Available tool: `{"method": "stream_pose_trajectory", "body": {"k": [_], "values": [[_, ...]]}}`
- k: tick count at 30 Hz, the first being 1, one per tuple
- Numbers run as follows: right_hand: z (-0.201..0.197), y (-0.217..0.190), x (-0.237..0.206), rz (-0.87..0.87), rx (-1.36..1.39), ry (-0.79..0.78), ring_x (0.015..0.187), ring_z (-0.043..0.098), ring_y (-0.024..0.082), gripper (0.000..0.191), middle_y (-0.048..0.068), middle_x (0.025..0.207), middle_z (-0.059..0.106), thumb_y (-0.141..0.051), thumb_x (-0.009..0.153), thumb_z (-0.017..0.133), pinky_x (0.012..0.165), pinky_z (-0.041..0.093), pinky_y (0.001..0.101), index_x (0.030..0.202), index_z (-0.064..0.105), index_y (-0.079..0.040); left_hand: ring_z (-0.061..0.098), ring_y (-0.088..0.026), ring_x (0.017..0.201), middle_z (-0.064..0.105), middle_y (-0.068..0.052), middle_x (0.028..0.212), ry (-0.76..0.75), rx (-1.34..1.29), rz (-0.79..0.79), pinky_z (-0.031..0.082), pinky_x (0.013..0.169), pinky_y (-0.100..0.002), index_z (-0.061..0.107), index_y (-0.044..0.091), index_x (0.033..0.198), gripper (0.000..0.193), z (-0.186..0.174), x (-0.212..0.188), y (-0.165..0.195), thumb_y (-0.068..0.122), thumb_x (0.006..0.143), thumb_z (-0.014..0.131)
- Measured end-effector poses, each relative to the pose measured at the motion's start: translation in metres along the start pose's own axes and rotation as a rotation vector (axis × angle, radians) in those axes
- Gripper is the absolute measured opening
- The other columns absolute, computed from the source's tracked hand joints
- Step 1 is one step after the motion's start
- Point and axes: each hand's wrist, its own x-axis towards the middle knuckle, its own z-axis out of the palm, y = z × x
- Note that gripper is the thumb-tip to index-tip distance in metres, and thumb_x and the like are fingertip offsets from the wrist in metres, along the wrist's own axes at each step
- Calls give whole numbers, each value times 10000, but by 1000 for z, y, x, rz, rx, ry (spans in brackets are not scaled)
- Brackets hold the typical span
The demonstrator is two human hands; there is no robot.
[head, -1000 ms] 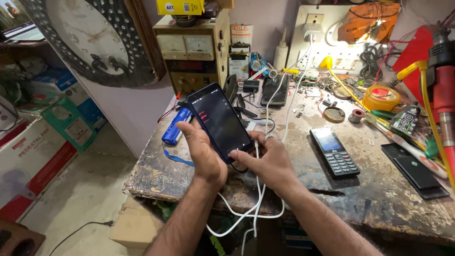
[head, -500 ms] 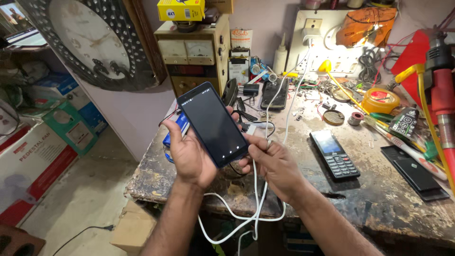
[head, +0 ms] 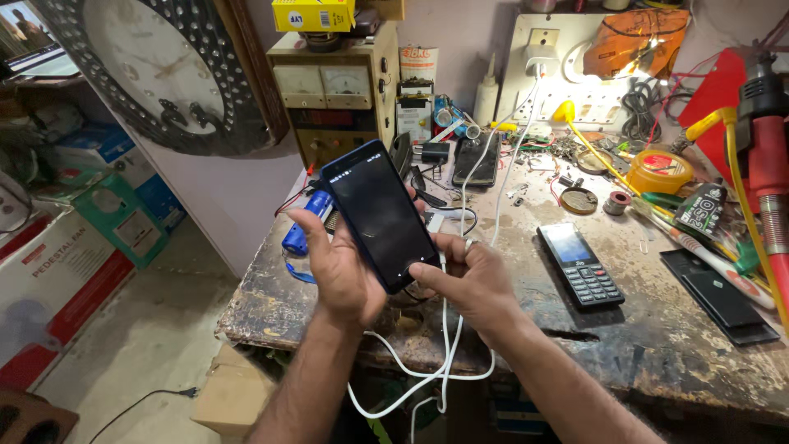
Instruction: The person tests a feature phone and a smartphone by plugging in a charging cable and checking their screens. They then disassemble the feature phone, removing the back cover and battery, unscrewing it with a screwdriver, lifting out the motherboard, and working on the board with tweezers.
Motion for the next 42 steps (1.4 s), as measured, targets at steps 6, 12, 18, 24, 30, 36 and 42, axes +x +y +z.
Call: {"method": "stream_pose_trajectory", "body": {"k": [6,12,18,24,30,36,42], "values": [[-3,5,3,-22,131,-30,725,656,88,320,55,894,735,-124,979,613,674,562,256,1246,695,34,651,-325,1181,651,-200,1314,-32,-127,-54,540,1041,-498,560,-43,1412,1055,-1,2,-1,847,938,250],[-9,8,6,-65,223,30,775,687,119,323,67,958,699,-120,1039,474,719,601,278,1295,618,15,655,-369,1151,649,-240,1242,112,-107,33,522,1042,-556,576,-51,1376,1035,-2,10,6,827,956,226],[-7,13,5,-198,191,-53,779,720,147,261,145,1047,744,-68,1002,540,685,606,294,1245,445,-63,675,-403,1030,696,-245,1094,339,-112,38,532,997,-569,595,-36,1225,996,-16,32,5,833,913,223],[-8,22,4,-244,129,-174,855,723,145,247,203,1105,758,-52,1029,570,786,606,292,1253,473,-12,679,-387,979,690,-236,1024,360,-182,60,546,959,-562,620,-34,1182,1055,-27,38,-10,901,888,230],[-9,25,6,-216,129,-154,801,744,152,224,201,1047,772,-75,1021,565,726,606,287,1211,466,-11,679,-396,959,690,-245,999,419,-207,26,557,932,-562,611,-60,1138,1112,-25,41,-19,933,849,202],[-9,26,7,-250,121,-154,737,713,140,176,183,1007,773,-83,1032,573,694,594,270,1169,487,-14,670,-441,989,691,-288,1083,471,-149,-117,556,923,-545,600,-103,1159,1185,-24,39,-21,926,832,113],[-11,24,7,-242,158,-184,685,669,123,124,151,934,755,-101,1052,555,659,562,250,1136,552,-10,666,-430,1009,689,-297,1122,519,-167,-178,552,917,-523,602,-107,1216,1204,-23,37,-28,928,839,115]]}}
